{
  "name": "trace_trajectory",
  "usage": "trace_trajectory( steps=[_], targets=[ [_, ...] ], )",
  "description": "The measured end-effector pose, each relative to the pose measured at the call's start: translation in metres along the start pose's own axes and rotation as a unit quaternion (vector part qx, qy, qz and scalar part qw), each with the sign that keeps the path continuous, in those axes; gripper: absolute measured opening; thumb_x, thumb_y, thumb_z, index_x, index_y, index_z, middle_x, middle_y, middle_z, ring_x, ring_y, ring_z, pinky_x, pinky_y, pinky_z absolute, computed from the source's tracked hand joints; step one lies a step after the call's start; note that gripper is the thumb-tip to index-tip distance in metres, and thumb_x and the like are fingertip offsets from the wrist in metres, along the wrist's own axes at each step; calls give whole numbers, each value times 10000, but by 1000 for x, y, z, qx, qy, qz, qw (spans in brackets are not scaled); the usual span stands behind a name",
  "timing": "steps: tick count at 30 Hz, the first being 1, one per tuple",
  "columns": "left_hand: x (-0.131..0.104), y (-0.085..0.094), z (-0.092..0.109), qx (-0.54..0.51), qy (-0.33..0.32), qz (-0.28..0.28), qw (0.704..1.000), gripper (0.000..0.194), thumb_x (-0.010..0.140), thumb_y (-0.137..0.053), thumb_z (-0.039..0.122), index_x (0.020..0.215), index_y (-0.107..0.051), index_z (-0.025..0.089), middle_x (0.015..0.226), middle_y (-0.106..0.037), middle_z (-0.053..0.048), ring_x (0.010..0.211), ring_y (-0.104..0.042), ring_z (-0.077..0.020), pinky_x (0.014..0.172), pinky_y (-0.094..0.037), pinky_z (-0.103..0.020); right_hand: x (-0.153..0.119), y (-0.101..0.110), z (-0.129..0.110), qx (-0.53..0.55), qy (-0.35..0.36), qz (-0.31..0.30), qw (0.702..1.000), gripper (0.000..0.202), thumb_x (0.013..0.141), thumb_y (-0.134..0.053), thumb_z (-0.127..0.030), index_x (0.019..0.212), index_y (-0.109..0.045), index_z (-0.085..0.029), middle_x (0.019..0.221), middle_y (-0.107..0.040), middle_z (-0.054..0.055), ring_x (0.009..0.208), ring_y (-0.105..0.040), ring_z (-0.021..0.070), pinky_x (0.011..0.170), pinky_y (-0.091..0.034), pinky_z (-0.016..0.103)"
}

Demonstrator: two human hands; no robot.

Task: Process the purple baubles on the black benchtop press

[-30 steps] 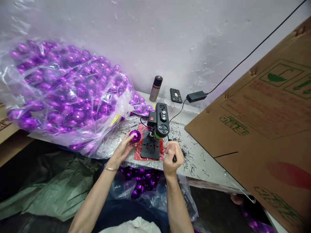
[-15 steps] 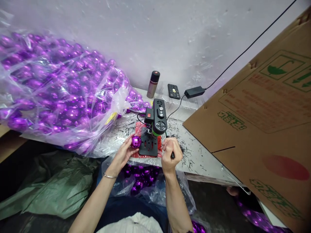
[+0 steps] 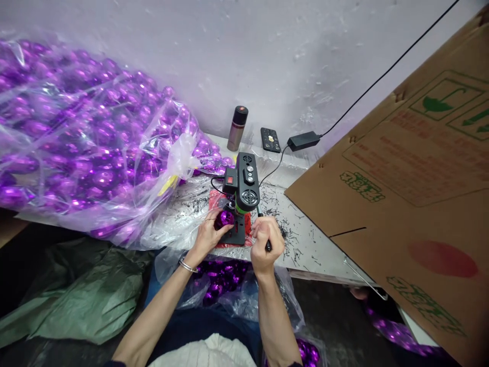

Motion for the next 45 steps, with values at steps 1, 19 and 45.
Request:
trace_trajectory(
  steps=[1,19,45],
  targets=[
    [1,-3,4,16,-19,-7,1000,522,890,-846,409,1349,-680,226,1410,-739,-128,1349,-695,-330,1168,-558,-516,-1,0,0,-2,0,-1,1000,348,1060,-458,-115,735,-516,-227,710,-561,-16,677,-576,129,627,-441,292],
    [2,-30,10,27,-80,-59,995,636,880,-875,418,1444,-641,239,1385,-723,-134,1307,-699,-337,1134,-569,-521,12,0,2,7,-41,12,999,378,1095,-452,-182,722,-486,-231,673,-504,-35,644,-541,116,621,-431,285],
    [-11,-34,2,34,-79,2,996,581,927,-822,439,1433,-637,222,1384,-759,-144,1310,-720,-334,1138,-565,-531,-57,-6,39,0,43,38,998,381,1103,-351,-244,744,-480,-245,733,-564,-26,645,-600,132,715,-554,327]
  ],
)
Point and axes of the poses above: each hand's wrist, its own x-axis towards the middle knuckle, its own y-axis out of the back of the hand, z = x × y, the point moved 10 cm from there along x, towards the middle knuckle
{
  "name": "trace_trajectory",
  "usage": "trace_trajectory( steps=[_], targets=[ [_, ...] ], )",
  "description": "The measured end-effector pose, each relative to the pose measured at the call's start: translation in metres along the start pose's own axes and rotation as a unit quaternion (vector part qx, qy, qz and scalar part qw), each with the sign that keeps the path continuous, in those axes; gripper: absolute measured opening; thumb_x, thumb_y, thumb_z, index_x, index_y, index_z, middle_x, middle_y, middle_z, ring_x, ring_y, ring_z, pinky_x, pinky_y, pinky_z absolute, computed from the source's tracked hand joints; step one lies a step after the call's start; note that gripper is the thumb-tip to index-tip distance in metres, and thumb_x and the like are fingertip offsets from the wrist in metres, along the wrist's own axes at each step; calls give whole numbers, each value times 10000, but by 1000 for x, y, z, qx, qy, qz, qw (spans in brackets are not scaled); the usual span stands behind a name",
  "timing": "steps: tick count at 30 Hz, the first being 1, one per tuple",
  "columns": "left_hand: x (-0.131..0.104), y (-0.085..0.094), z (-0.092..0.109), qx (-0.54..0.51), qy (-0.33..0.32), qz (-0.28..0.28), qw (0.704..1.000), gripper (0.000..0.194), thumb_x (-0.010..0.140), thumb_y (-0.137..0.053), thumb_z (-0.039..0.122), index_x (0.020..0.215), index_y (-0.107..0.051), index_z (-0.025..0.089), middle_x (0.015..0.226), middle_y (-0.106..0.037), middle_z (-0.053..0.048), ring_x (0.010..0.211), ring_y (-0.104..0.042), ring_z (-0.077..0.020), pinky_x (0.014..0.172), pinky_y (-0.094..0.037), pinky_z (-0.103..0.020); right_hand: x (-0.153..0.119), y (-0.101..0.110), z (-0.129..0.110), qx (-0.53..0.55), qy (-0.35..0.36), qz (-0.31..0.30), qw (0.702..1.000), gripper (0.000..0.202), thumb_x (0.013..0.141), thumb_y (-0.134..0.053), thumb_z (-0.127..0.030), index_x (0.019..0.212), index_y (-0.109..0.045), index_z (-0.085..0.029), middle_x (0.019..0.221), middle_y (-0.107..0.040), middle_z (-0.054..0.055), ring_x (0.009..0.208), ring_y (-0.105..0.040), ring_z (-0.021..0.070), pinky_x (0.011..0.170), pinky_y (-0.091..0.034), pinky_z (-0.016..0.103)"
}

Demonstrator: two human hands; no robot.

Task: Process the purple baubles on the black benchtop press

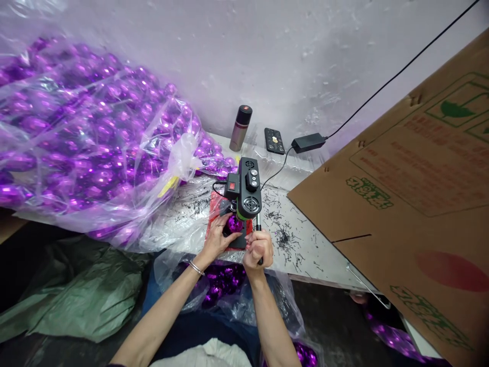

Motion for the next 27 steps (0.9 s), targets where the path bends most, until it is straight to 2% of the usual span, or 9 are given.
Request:
trace_trajectory(
  steps=[5,11,18,21,23,25,27],
  targets=[
    [1,0,2,-11,-1,-9,1000,588,929,-821,460,1431,-639,215,1388,-757,-154,1313,-720,-341,1136,-569,-542,-3,0,1,2,14,0,1000,407,1125,-344,-299,742,-466,-242,732,-564,-34,622,-618,126,698,-545,325],
    [2,-1,7,-21,0,-22,1000,595,933,-822,451,1446,-629,220,1403,-748,-152,1322,-715,-336,1156,-553,-546,-7,3,9,-15,-2,-3,1000,433,1134,-336,-325,732,-469,-233,732,-573,-43,638,-671,135,858,-581,411],
    [3,-5,2,-33,10,-19,999,628,901,-854,435,1436,-627,197,1392,-744,-174,1326,-709,-352,1153,-550,-569,-6,-1,-2,-29,53,-21,998,419,1124,-366,-270,725,-486,-226,734,-595,-35,618,-658,121,776,-567,354],
    [7,-7,3,-36,13,-27,999,640,891,-866,415,1442,-616,206,1409,-735,-171,1343,-699,-354,1171,-540,-580,18,6,-8,-2,0,5,1000,418,1103,-411,-236,694,-497,-229,692,-574,-18,602,-602,135,612,-493,302],
    [5,-6,4,-38,14,-30,999,643,895,-862,401,1453,-600,220,1424,-726,-163,1357,-691,-354,1179,-537,-584,38,10,-10,14,-61,22,998,408,1083,-468,-207,677,-506,-226,664,-555,-19,600,-577,137,568,-445,288],
    [-6,-3,6,-35,14,-29,999,641,920,-834,388,1480,-567,227,1443,-712,-165,1372,-683,-352,1181,-541,-585,56,9,-13,23,-108,9,994,408,1084,-491,-220,677,-523,-221,651,-536,-24,599,-556,129,568,-433,284],
    [-27,3,6,-19,11,-28,999,670,945,-803,395,1529,-517,234,1466,-694,-172,1399,-666,-356,1200,-525,-599,66,8,-17,29,-120,0,992,421,1085,-507,-227,664,-513,-221,644,-524,-25,609,-552,127,578,-431,284]
  ],
)
Point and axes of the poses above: each hand's wrist, its own x-axis towards the middle knuckle, its own y-axis out of the back of the hand, z = x × y, the point moved 10 cm from there along x, towards the middle knuckle
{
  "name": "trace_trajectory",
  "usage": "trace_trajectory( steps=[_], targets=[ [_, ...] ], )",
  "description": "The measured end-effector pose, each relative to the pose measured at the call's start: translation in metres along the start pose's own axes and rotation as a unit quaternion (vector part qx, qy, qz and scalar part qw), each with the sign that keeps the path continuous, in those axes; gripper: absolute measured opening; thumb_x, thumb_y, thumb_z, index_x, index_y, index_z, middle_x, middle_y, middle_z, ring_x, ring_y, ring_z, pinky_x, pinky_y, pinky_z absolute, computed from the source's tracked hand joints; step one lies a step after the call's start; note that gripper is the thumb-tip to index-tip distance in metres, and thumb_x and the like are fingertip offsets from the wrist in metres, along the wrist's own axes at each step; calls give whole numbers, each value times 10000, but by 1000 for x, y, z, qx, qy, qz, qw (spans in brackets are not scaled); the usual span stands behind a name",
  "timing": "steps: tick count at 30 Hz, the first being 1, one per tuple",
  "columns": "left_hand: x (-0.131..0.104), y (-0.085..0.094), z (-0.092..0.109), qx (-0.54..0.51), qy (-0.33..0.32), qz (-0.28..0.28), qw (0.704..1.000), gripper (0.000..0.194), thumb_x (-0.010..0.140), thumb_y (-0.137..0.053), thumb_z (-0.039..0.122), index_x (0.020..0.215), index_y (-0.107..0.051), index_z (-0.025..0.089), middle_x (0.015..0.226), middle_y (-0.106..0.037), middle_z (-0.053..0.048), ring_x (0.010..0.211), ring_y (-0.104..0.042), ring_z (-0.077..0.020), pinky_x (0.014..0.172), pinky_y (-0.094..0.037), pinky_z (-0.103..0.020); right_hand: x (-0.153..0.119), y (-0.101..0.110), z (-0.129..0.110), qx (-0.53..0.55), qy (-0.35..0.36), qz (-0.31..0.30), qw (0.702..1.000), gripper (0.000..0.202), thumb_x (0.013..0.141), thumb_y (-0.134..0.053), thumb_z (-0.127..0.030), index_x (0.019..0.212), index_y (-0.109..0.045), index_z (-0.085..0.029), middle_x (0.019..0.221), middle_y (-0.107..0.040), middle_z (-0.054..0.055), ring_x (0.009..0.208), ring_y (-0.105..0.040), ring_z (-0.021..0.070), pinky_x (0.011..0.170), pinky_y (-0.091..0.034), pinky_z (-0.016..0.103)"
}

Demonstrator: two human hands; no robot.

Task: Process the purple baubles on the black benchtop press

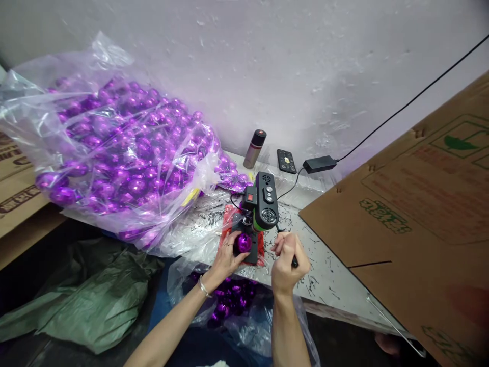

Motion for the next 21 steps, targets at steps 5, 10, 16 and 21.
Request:
trace_trajectory(
  steps=[5,10,16,21],
  targets=[
    [-33,26,-6,13,4,-18,1000,957,883,-816,590,1665,-393,234,1644,-547,-213,1548,-513,-409,1257,-461,-612,-7,-1,-4,-10,30,-9,999,396,1083,-486,-192,691,-532,-217,672,-551,-15,629,-563,127,585,-423,289],
    [70,60,-29,-4,103,52,993,462,1084,-389,309,1456,-639,195,1511,-676,-162,1468,-595,-305,1225,-479,-522,-13,-2,-4,-5,45,6,999,368,1070,-490,-148,710,-530,-214,685,-563,-20,628,-555,117,589,-408,286],
    [186,14,-36,11,126,-41,991,101,807,-739,218,904,-749,193,908,-805,-113,997,-761,-345,891,-599,-423,-14,-4,-5,-21,49,-5,999,372,1073,-464,-153,710,-512,-222,680,-554,-16,630,-554,131,594,-406,301],
    [185,-1,-41,-15,100,-85,991,124,693,-785,165,788,-712,197,825,-786,-58,888,-742,-290,866,-595,-378,-16,-4,-6,-24,65,-2,998,376,1068,-456,-144,703,-497,-227,662,-537,-23,629,-557,134,591,-401,300]
  ],
)
Point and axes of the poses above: each hand's wrist, its own x-axis towards the middle knuckle, its own y-axis out of the back of the hand, z = x × y, the point moved 10 cm from there along x, towards the middle knuckle
